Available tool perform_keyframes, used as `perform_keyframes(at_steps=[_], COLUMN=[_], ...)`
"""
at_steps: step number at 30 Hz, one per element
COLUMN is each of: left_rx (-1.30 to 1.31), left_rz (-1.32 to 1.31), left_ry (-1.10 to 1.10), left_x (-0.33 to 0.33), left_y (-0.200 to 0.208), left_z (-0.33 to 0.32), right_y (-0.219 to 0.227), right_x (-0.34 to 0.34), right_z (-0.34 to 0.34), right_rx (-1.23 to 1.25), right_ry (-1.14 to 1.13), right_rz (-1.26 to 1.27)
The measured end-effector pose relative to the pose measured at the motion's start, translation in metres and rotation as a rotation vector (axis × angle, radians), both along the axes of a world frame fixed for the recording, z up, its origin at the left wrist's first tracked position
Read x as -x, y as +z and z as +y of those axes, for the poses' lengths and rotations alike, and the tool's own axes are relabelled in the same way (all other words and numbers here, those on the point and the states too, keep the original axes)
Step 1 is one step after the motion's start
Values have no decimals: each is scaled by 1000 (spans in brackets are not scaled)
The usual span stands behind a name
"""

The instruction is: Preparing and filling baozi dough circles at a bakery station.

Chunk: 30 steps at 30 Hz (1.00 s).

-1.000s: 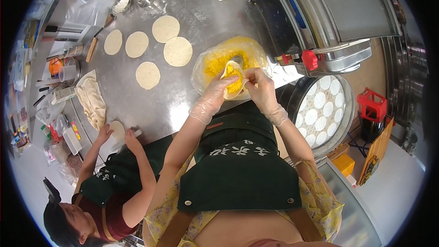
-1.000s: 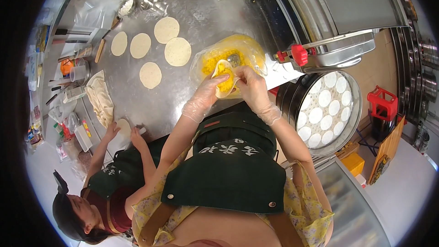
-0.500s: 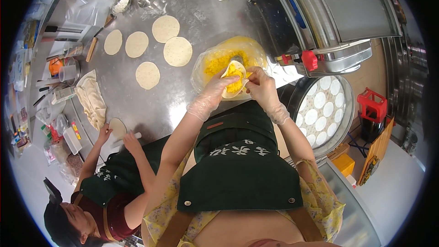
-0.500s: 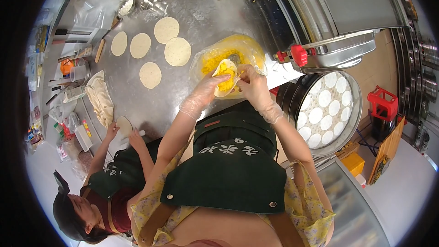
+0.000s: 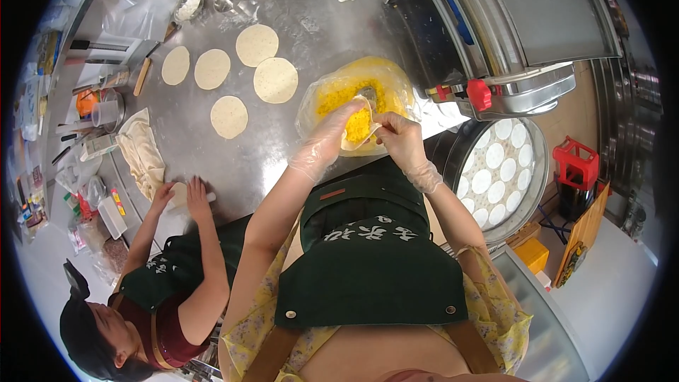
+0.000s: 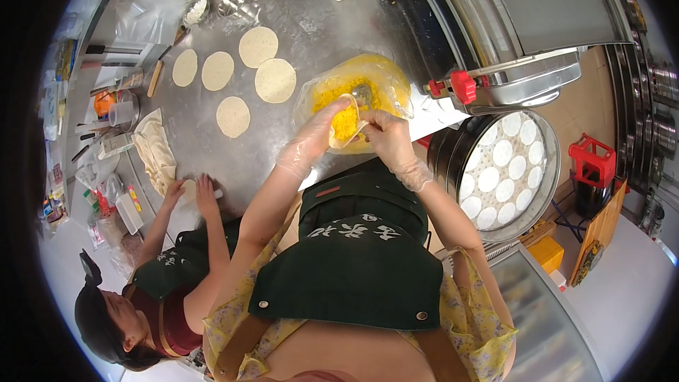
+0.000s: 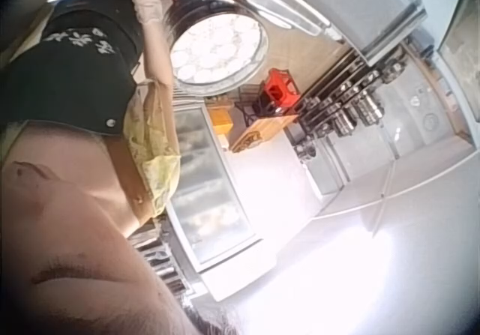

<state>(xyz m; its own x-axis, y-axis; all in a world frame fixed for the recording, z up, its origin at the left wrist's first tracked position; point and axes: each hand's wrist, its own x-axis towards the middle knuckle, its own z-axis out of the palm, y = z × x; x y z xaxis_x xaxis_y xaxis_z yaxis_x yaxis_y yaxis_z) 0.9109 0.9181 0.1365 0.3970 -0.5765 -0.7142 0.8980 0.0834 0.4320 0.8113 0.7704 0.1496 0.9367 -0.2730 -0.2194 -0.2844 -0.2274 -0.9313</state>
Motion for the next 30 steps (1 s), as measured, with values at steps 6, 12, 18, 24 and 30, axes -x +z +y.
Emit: perform_keyframes(at_steps=[6, 12, 18, 24, 30], left_rx=[-98, -60, -75, -136, -111], left_rz=[-73, -109, -162, -224, -401], left_ry=[-74, -232, -167, -221, -321], left_x=[0, -6, -10, -12, -14], left_y=[15, 14, 8, 16, 26], left_z=[-5, 3, 6, 3, 5], right_y=[13, -2, -14, 3, -4], right_x=[-10, -7, -3, -13, -8], right_z=[-4, -5, 3, 5, 4], right_rx=[-116, -124, 76, -83, -58], right_ry=[-9, 31, 30, -39, 8], right_rz=[130, 67, -83, 70, 6])
